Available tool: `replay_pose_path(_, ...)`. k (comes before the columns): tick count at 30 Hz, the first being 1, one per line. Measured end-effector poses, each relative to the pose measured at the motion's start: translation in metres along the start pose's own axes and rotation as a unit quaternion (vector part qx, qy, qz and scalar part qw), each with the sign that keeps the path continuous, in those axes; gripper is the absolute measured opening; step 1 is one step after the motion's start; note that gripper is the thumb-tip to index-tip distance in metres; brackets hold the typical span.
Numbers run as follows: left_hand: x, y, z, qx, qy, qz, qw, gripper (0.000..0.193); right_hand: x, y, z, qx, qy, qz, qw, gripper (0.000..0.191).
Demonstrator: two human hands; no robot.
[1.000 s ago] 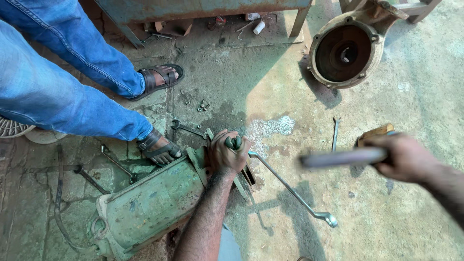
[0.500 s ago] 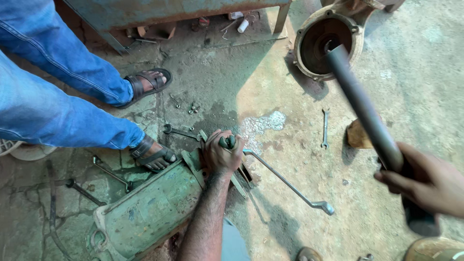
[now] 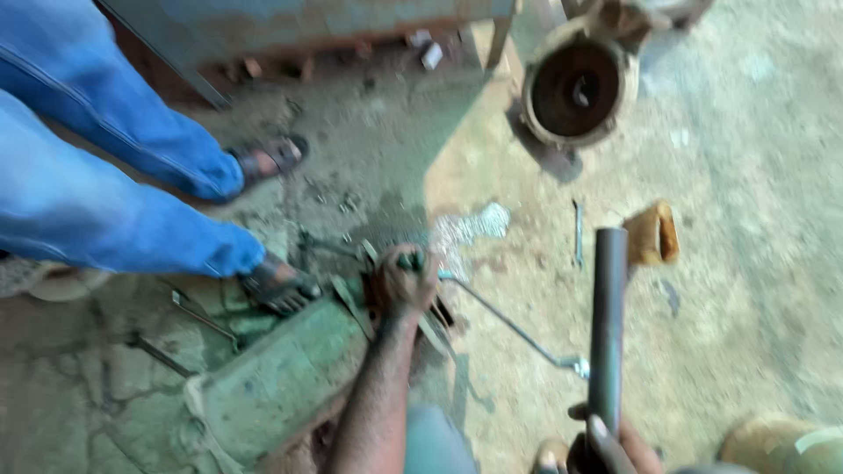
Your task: The person uses a wrench, hammer, and screwdriver to loosen and remove components from a green motor-like machine on the floor. They repeatedly strike a wooden block and metal parts to dislodge them, then use a screwdriver to pry out a small piece.
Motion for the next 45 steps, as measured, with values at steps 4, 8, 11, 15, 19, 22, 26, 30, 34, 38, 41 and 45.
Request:
replay_pose_path(4, 0.011, -0.003, -0.009, -0.03, 0.028, 0.005, 0.999, 0.028, -0.046, -0.02, 0.009, 0.024, 0.068, -0.077, 0.994, 0.053)
replay_pose_path(8, 0.023, 0.002, -0.005, -0.007, -0.02, 0.026, 0.999, 0.027, -0.061, -0.042, 0.045, 0.025, -0.036, -0.029, 0.999, 0.06)
replay_pose_path(11, 0.021, 0.0, -0.003, -0.002, -0.021, 0.04, 0.999, 0.029, -0.069, -0.061, 0.058, -0.015, -0.039, 0.0, 0.999, 0.068)
replay_pose_path(15, 0.012, -0.001, -0.004, -0.049, 0.027, 0.009, 0.998, 0.031, -0.068, -0.092, 0.087, 0.048, 0.0, 0.014, 0.999, 0.084)
replay_pose_path(19, 0.021, 0.006, -0.003, -0.053, 0.021, -0.015, 0.998, 0.03, -0.068, -0.121, 0.127, 0.144, -0.038, -0.003, 0.989, 0.076)
replay_pose_path(22, 0.034, 0.011, -0.007, -0.073, 0.03, 0.035, 0.996, 0.031, -0.071, -0.136, 0.14, 0.158, -0.062, 0.04, 0.985, 0.061)
replay_pose_path(26, 0.038, 0.016, -0.01, -0.102, 0.074, 0.068, 0.99, 0.034, -0.088, -0.116, 0.152, 0.19, -0.095, 0.024, 0.977, 0.045)
replay_pose_path(30, 0.038, 0.023, -0.01, -0.069, -0.002, -0.021, 0.997, 0.038, -0.122, -0.053, 0.194, 0.235, 0.038, 0.064, 0.969, 0.043)
replay_pose_path(34, 0.042, 0.023, -0.01, -0.008, -0.058, -0.045, 0.997, 0.033, -0.123, -0.035, 0.21, 0.236, 0.11, 0.08, 0.962, 0.044)
replay_pose_path(38, 0.033, 0.012, -0.009, -0.045, 0.089, 0.128, 0.987, 0.033, -0.052, -0.11, 0.132, 0.201, 0.041, 0.061, 0.977, 0.045)
replay_pose_path(41, 0.03, 0.007, -0.004, -0.015, -0.029, 0.042, 0.999, 0.034, 0.017, -0.159, 0.074, 0.168, -0.087, 0.015, 0.982, 0.047)
replay_pose_path(45, 0.025, -0.003, 0.002, -0.011, -0.045, 0.034, 0.998, 0.034, 0.057, -0.16, 0.062, 0.149, -0.159, -0.013, 0.976, 0.049)
Point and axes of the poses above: each hand's wrist, its own z-axis away from the middle knuckle, its own y-axis out of the back of the hand, x = y × z, the point moved 2 cm from there along -z, towards the middle knuckle, and after that the axes turned 5 degrees about z, right-handed, at the moved point
